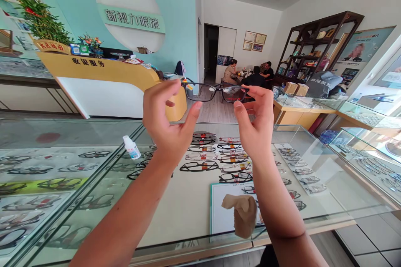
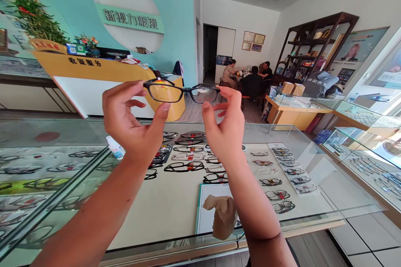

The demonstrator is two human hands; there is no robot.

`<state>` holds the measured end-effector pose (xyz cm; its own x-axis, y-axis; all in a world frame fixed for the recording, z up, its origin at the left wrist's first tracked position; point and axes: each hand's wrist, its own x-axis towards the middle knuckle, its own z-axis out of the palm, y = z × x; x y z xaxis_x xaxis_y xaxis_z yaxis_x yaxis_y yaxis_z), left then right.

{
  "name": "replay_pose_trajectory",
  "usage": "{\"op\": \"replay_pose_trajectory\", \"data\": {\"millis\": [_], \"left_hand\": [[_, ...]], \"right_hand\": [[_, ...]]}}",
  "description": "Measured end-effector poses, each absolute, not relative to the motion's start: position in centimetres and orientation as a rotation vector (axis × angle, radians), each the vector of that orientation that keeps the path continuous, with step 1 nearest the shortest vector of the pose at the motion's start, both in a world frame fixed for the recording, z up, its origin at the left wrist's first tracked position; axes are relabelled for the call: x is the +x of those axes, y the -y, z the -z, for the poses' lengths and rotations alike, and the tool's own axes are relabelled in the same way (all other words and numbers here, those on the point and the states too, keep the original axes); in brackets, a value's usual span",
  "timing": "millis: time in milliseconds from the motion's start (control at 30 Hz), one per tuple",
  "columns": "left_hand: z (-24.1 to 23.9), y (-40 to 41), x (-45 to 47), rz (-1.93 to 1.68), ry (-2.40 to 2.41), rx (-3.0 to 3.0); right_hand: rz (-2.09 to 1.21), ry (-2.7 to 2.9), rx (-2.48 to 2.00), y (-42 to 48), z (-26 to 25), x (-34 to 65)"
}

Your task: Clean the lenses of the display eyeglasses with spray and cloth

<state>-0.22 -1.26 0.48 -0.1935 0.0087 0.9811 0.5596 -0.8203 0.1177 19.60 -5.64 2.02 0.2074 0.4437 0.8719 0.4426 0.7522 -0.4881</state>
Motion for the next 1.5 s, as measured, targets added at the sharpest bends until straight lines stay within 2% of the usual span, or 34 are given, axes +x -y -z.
{"op": "replay_pose_trajectory", "data": {"millis": [467,1133,1500], "left_hand": [[-0.8,2.0,0.3,1.998,0.607,-1.655],[-0.6,0.2,-0.6,2.444,0.714,-1.819],[-0.6,-0.2,-1.0,2.439,0.732,-1.800]], "right_hand": [[-0.033,1.393,-0.740,4.3,-1.2,19.8],[0.014,1.439,-0.633,6.0,-1.8,18.3],[0.021,1.457,-0.610,6.0,-1.5,17.8]]}}
